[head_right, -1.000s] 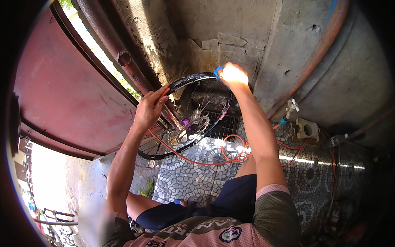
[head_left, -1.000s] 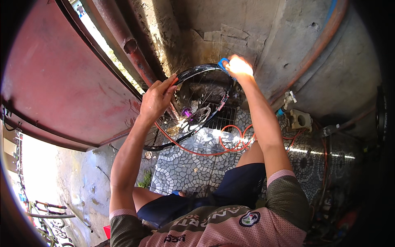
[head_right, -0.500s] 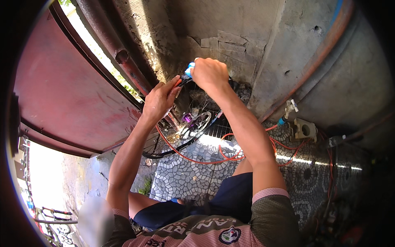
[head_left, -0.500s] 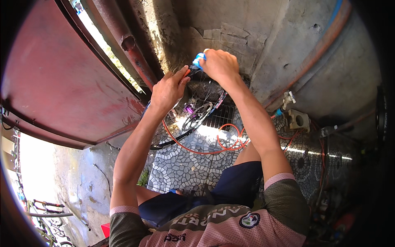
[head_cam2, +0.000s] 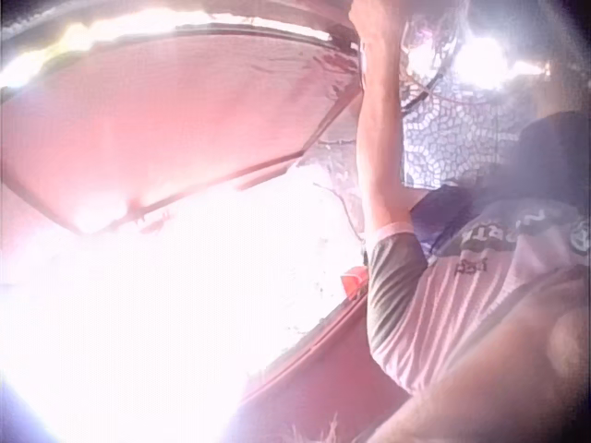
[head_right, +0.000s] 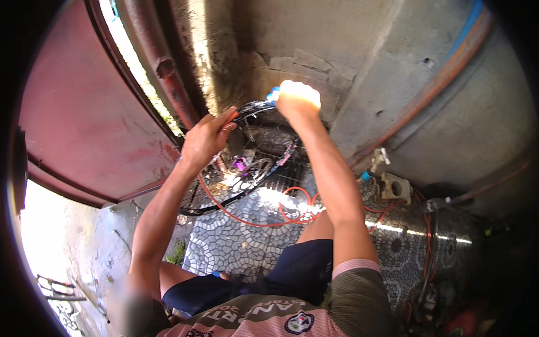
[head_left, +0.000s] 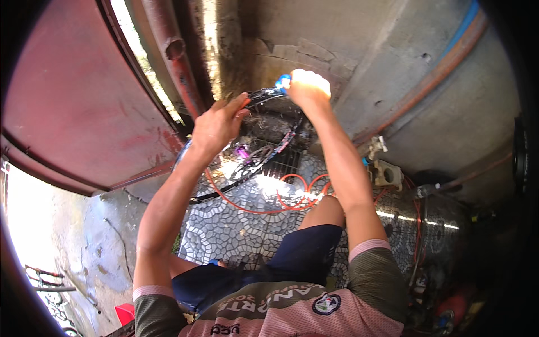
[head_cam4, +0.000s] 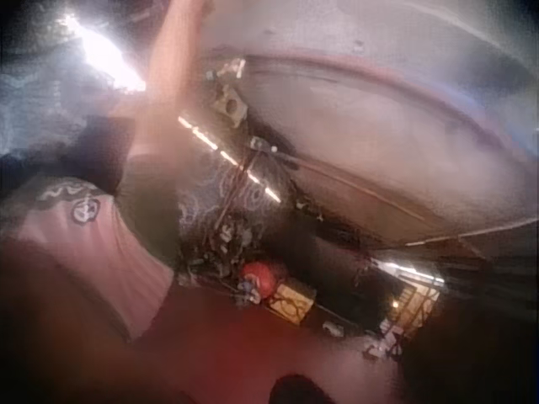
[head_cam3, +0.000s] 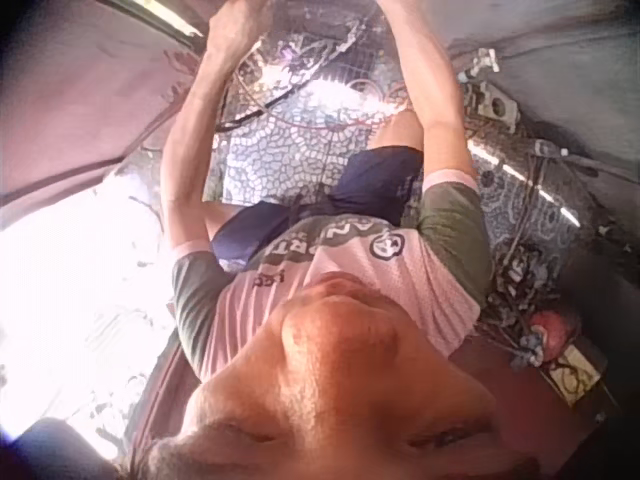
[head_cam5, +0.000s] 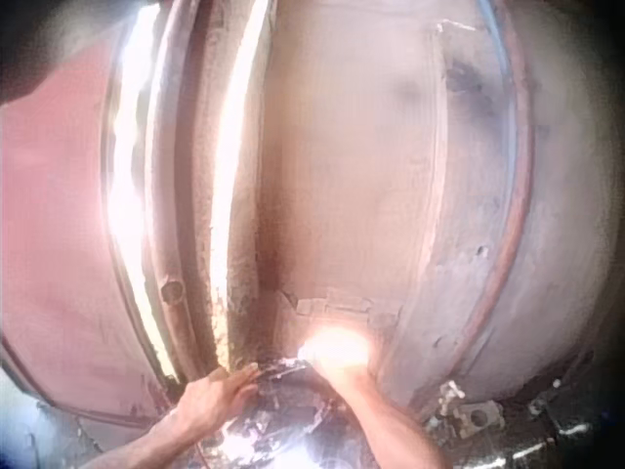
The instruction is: The person sits on the floor and cleans a bicycle wheel using a cloth and a brush, then rinses it with a hose. Afterward, they stand, carry the wheel into a workshop, and place it on a workbench.
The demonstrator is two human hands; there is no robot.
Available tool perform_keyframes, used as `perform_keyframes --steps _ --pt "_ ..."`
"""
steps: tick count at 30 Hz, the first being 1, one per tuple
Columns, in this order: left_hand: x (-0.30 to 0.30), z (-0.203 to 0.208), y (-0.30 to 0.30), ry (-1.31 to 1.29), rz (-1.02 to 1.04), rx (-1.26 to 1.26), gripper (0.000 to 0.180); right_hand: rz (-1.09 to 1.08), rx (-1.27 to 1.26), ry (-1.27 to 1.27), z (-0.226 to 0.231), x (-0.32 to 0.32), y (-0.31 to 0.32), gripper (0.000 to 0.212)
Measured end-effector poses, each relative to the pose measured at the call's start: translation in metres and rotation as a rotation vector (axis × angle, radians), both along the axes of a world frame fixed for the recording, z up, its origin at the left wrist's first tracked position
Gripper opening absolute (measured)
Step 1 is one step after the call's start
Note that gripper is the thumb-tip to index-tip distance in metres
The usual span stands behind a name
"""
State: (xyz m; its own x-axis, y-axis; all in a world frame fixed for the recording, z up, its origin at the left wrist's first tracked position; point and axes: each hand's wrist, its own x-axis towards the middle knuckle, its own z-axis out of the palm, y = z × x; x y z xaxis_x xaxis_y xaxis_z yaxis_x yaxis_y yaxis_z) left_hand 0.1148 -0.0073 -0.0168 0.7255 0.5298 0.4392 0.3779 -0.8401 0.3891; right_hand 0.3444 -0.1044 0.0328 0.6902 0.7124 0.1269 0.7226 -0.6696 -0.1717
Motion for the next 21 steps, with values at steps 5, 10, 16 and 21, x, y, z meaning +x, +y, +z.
perform_keyframes --steps 5,10,16,21 --pt "0.011 -0.008 0.008 0.043 0.005 0.038 0.044 0.174 0.115 -0.114 0.001 -0.054 0.011 0.035" --pt "0.004 -0.007 0.009 0.030 -0.043 0.025 0.044 0.009 0.095 -0.057 -0.019 0.004 0.004 0.036" --pt "0.000 -0.013 0.006 0.013 0.001 0.048 0.044 0.129 0.119 -0.110 -0.010 -0.039 0.009 0.032" --pt "0.001 -0.013 0.005 0.015 -0.029 0.054 0.044 0.096 0.104 -0.082 -0.003 -0.031 0.004 0.033"
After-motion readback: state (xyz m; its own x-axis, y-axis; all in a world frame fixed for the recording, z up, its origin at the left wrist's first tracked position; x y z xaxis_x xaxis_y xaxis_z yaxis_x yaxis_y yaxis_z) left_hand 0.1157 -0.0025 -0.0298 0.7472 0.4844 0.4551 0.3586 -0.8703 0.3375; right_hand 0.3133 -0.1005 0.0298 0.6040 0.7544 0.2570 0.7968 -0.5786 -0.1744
